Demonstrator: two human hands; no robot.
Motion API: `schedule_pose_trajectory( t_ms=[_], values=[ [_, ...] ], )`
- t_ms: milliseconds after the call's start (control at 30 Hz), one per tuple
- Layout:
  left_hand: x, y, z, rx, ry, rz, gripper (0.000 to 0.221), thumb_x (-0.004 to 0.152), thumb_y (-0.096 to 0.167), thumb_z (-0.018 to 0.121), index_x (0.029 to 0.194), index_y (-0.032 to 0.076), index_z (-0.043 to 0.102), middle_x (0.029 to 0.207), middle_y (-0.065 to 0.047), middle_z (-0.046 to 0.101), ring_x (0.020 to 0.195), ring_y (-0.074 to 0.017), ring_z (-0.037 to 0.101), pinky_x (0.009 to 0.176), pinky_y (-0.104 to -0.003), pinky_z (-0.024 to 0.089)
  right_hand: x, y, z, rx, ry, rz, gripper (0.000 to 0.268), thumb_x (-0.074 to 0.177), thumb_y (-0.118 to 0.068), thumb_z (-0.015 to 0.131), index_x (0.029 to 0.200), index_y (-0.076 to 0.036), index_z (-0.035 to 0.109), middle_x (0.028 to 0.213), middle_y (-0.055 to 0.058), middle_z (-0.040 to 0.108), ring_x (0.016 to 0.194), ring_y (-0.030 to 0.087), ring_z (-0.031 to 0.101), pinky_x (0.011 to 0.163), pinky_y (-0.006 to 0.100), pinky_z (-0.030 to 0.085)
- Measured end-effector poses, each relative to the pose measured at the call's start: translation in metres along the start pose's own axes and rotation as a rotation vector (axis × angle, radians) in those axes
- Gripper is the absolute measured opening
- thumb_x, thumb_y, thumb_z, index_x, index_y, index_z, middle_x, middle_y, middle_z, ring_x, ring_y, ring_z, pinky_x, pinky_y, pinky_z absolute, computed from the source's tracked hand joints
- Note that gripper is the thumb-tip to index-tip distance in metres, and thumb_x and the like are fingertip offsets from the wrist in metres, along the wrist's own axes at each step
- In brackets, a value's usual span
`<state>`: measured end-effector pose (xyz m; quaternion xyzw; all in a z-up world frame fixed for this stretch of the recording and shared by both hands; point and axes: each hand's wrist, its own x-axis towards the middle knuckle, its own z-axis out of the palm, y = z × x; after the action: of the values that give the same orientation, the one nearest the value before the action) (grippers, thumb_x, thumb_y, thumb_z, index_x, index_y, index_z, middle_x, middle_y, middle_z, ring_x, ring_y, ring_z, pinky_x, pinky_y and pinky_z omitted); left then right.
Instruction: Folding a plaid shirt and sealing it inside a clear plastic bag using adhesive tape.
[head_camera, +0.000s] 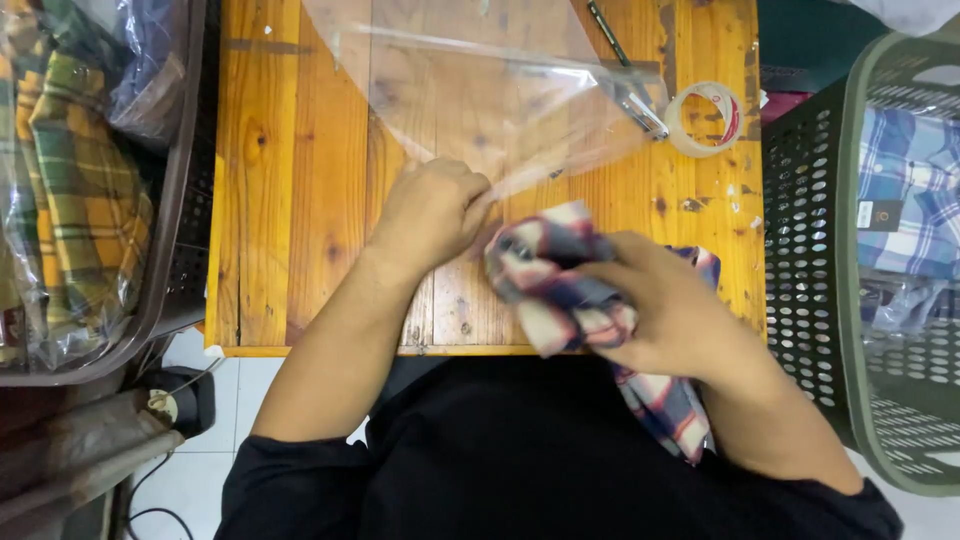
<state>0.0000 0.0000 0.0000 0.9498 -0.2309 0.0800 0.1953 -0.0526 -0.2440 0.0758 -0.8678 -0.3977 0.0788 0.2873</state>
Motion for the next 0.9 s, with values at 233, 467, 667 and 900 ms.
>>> schedule_pose_trajectory(
  t_ms=[233,467,667,900],
  values=[
    [-0.005,0.000,-0.017,-0.281,-0.120,-0.107,0.017,0.077,0.014,0.050,0.090,0.012,0.061,0.078,-0.013,0.062,0.079,-0.0327,0.061,0.068,-0.041,0.046,-0.003,0.004,0.005,-0.070,-0.009,0.067,0.053,0.067,-0.053,0.053,0.100,-0.012,0.058,0.095,0.013,0.053,0.085,0.034,0.055,0.070,0.038,0.044],
    [-0.009,-0.005,-0.038,-0.266,-0.286,-0.233,0.016,0.072,0.019,0.058,0.082,0.010,0.066,0.073,-0.012,0.062,0.075,-0.0322,0.061,0.066,-0.040,0.047,0.006,-0.001,0.010,-0.103,-0.030,0.001,0.050,0.067,-0.046,0.058,0.097,-0.007,0.059,0.093,0.018,0.053,0.087,0.035,0.054,0.072,0.039,0.043],
    [-0.009,-0.005,-0.037,-0.230,-0.267,-0.166,0.013,0.067,0.017,0.062,0.071,0.005,0.065,0.081,-0.017,0.058,0.080,-0.0377,0.057,0.068,-0.043,0.046,0.010,0.004,0.018,-0.147,-0.017,-0.015,0.051,0.065,-0.049,0.058,0.098,-0.010,0.059,0.093,0.015,0.053,0.089,0.033,0.053,0.074,0.038,0.041],
    [0.000,-0.007,-0.051,-0.421,-0.189,-0.055,0.011,0.062,0.009,0.059,0.065,0.000,0.053,0.126,-0.021,0.045,0.114,-0.0420,0.040,0.081,-0.051,0.036,0.022,0.018,0.015,-0.181,0.077,0.050,0.052,0.056,-0.048,0.065,0.096,-0.015,0.061,0.089,0.008,0.053,0.083,0.028,0.055,0.068,0.035,0.044]
  ],
)
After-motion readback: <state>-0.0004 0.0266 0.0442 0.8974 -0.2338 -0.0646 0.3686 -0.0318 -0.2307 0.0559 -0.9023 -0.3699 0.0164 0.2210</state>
